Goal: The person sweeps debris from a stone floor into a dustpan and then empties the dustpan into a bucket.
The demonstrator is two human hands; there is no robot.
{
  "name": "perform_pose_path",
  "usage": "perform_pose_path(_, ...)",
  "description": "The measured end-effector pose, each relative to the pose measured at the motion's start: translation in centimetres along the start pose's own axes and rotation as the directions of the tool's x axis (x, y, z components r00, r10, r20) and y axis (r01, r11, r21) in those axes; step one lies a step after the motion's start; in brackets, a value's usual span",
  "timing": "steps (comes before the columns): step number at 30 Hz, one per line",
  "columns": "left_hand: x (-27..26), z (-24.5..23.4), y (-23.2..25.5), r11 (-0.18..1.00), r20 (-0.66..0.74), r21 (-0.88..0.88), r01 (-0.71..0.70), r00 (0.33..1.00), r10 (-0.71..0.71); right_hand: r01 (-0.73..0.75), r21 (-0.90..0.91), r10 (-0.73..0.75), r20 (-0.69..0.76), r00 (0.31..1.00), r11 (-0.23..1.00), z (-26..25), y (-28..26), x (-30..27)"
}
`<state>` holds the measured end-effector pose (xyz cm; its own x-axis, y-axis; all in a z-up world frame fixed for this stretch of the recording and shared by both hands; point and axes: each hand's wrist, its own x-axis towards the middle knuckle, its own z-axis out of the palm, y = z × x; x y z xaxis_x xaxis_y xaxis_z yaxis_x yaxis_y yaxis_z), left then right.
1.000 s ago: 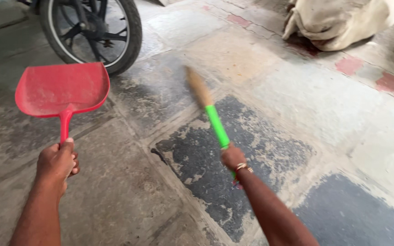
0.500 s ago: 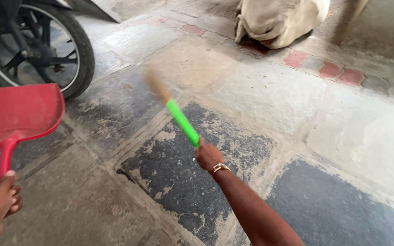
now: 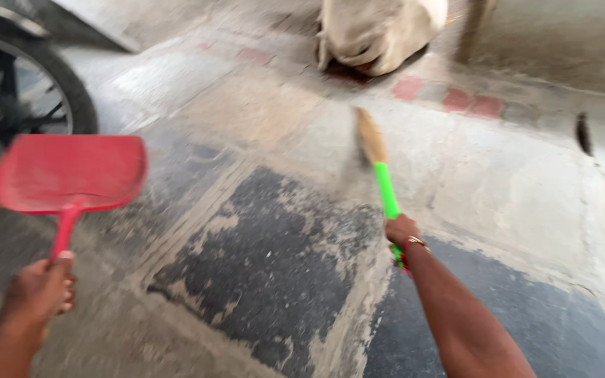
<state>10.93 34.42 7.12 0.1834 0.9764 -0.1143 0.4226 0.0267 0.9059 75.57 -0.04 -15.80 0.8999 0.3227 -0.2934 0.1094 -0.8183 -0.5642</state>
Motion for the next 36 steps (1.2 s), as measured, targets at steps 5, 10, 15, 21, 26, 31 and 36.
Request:
perform_pose_path(5,1.7,8.1,6.4,0.997,0.164,-0.064,-0.042,0.985,0.052,-0.118,0.223,0.159,-0.176,0.971,0.968,-7.4,5.8,-0.6)
perform_pose_path(10,2.8,18.4,10.0,0.961,0.231,-0.273,-0.045,0.967,0.111,0.058,0.129,0.003,-0.429,0.903,0.990,-10.9,11.2,-1.1)
perform_pose_path(15,1.3,27.6,11.9,0.970,0.295,-0.241,0.024,0.954,0.049,0.031,0.023,-0.024,-0.271,0.962,0.999,-12.8,9.5,-5.4)
perform_pose_path(21,0.6,33.7,12.7,0.976,0.393,-0.217,0.016,0.916,0.072,0.187,-0.526,-0.216,0.007,0.976,0.829,-14.2,9.6,-10.3)
perform_pose_path(26,0.7,37.2,12.2,0.985,0.448,-0.169,0.022,0.892,0.057,-0.096,-0.372,0.095,-0.020,0.995,0.923,-16.4,15.3,-8.3)
perform_pose_path(31,1.3,41.4,11.5,0.986,0.499,-0.151,-0.067,0.856,0.135,-0.341,-0.029,0.330,-0.190,0.925,0.940,-21.7,26.9,-4.5)
perform_pose_path(36,2.0,48.2,10.3,0.976,0.558,-0.150,-0.158,0.801,0.216,-0.321,-0.010,0.295,-0.366,0.882,0.947,-27.1,33.2,-8.4)
